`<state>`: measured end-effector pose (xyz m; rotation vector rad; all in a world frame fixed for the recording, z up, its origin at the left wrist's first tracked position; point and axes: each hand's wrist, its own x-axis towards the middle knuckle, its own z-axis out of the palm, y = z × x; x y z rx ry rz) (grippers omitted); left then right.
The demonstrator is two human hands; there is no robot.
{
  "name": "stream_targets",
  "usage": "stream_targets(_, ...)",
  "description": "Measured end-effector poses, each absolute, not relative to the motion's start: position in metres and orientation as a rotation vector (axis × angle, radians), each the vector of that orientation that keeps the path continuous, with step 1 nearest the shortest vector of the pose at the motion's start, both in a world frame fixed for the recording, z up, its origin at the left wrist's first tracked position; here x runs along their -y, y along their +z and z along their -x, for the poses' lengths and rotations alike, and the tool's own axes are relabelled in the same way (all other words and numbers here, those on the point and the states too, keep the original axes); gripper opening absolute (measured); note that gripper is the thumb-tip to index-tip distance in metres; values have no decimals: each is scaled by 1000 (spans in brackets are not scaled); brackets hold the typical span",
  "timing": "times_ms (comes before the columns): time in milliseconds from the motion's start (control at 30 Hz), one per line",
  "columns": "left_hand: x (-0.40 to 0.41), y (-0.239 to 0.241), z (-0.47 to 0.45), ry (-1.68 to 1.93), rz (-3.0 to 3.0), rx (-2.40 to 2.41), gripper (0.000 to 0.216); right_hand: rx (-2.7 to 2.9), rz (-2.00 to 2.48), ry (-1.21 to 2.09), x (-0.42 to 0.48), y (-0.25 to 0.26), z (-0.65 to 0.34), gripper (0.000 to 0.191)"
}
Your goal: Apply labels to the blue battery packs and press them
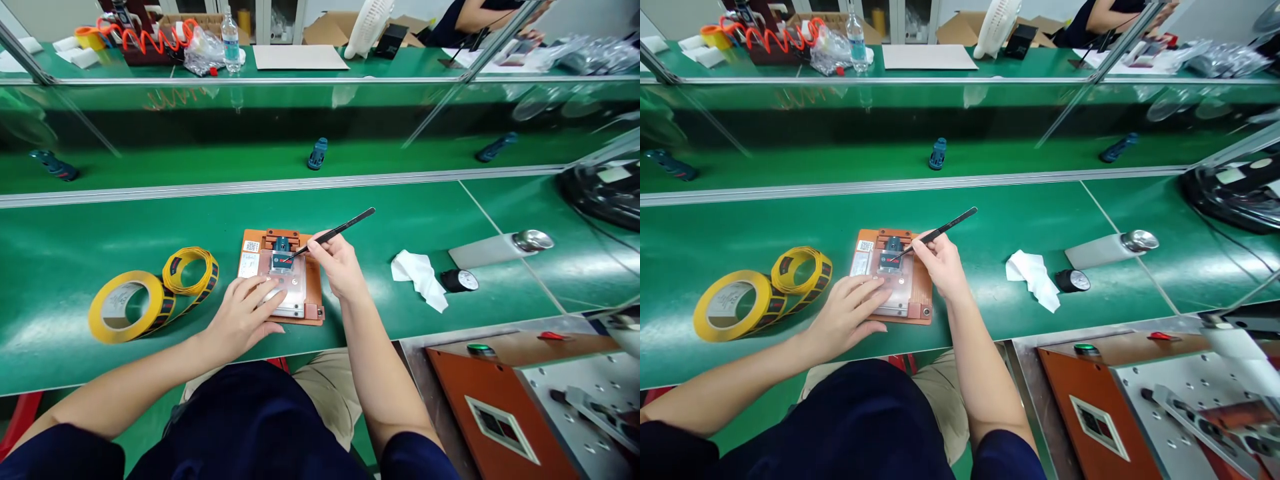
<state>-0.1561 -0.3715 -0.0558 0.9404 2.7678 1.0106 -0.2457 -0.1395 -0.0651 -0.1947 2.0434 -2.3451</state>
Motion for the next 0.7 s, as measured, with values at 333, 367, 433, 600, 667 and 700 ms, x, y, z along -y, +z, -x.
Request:
stream_targets(333, 368, -57, 154, 672, -1271, -3100, 45, -2006, 213, -2363, 138, -66, 246, 24)
stream_targets(367, 367, -56, 154, 662, -1276, -3107, 45, -2009, 219, -2362, 138, -66, 246, 23)
stream_targets(433, 367, -56, 154, 642, -1278, -3115, 45, -2016, 222, -2358, 138, -66, 245, 23)
stream_targets(600, 367, -55, 155, 610, -1287, -3116, 44, -2028, 217, -2348, 138, -66, 245, 25)
stream_targets(667, 367, -54, 156, 600, -1294, -3116, 43, -2022, 214, -2348, 138, -67, 245, 26)
stream_targets(700, 367, -53, 156, 596, -1295, -3113, 42, -2015, 216, -2352, 138, -67, 245, 26)
